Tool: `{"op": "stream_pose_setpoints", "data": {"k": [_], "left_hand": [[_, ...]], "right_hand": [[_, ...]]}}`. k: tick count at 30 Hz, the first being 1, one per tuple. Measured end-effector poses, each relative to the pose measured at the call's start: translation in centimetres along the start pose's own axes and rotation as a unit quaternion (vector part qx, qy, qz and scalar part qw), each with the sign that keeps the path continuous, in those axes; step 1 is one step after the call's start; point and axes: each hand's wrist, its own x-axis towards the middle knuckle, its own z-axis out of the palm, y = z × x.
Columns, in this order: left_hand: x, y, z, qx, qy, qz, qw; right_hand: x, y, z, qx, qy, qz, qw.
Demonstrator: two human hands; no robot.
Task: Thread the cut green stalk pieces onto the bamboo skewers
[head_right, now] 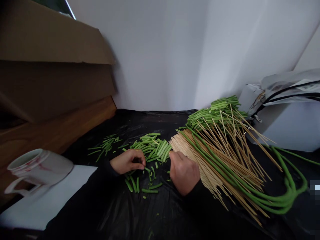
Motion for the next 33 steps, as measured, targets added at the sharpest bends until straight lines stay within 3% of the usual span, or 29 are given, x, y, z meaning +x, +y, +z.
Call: {"op": "stream_pose_setpoints", "data": {"k": [4,7,9,14,18,23,33], "left_hand": [[0.5,-0.1,0.1,-0.119,0.131,-0.049,0.983],[0.9,-0.5,0.3,-0.21,0.214,-0.101,0.949],[1.2,-0.8,0.6,-0.293,0.234,-0.119,0.919],[1.5,-0.4,1.1,-0.495,0.219,-0.152,0.827],[1.4,0.1,1.1,-0.563,0.202,-0.159,0.785],[1.4,0.5,1.0,-0.59,0.197,-0.156,0.767],[1.3,0.4,1.2,-0.588,0.193,-0.15,0.771]], "right_hand": [[0.0,-0.1,-0.1,0.019,0.02,-0.006,1.0],[-0.1,-0.3,-0.1,0.025,0.022,-0.011,0.999],[-0.2,-0.4,0.0,0.026,0.012,-0.014,0.999],[-0.5,-0.8,0.2,0.02,-0.015,-0.022,0.999],[-0.7,-1.0,0.3,0.016,-0.023,-0.028,0.999],[-0.8,-1.0,0.5,0.022,-0.026,-0.027,0.999],[-0.8,-1.0,0.4,0.02,-0.031,-0.023,0.999]]}}
